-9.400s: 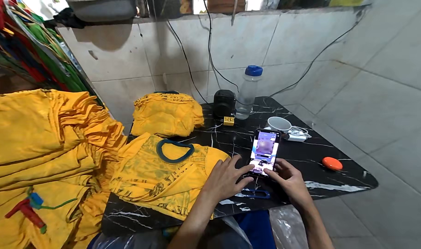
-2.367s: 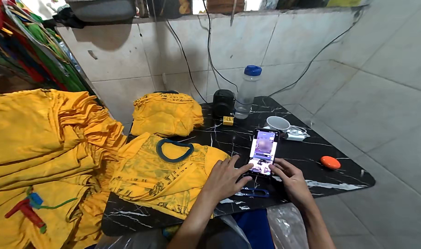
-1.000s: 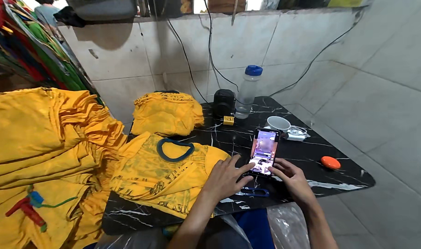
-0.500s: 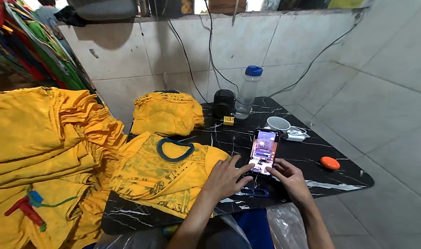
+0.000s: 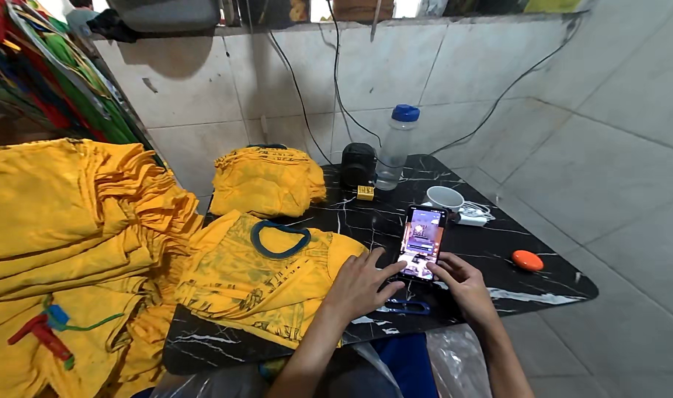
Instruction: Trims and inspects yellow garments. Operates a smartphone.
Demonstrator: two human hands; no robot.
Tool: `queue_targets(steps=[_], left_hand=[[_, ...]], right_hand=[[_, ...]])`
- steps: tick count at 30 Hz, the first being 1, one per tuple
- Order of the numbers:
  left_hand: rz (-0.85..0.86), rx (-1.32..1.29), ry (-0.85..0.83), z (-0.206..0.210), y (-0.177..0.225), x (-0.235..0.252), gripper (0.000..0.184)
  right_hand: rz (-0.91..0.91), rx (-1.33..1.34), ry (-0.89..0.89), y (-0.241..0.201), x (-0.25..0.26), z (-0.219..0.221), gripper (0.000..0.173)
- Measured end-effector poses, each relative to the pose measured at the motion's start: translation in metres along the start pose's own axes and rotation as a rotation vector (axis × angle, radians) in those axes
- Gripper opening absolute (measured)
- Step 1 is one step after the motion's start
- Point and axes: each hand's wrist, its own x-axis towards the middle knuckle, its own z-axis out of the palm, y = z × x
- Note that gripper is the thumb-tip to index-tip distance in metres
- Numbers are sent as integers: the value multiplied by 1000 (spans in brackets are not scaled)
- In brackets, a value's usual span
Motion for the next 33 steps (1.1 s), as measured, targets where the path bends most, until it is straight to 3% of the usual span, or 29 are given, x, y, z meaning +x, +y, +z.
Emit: queue_targets(steps=[23, 33], left_hand=[[12, -14, 23, 0, 0, 0, 44], [2, -9, 1, -1, 1, 0, 46]], right_hand=[[-17, -153, 203, -10, 4, 25, 24], [25, -41, 56, -5, 2, 9, 20]])
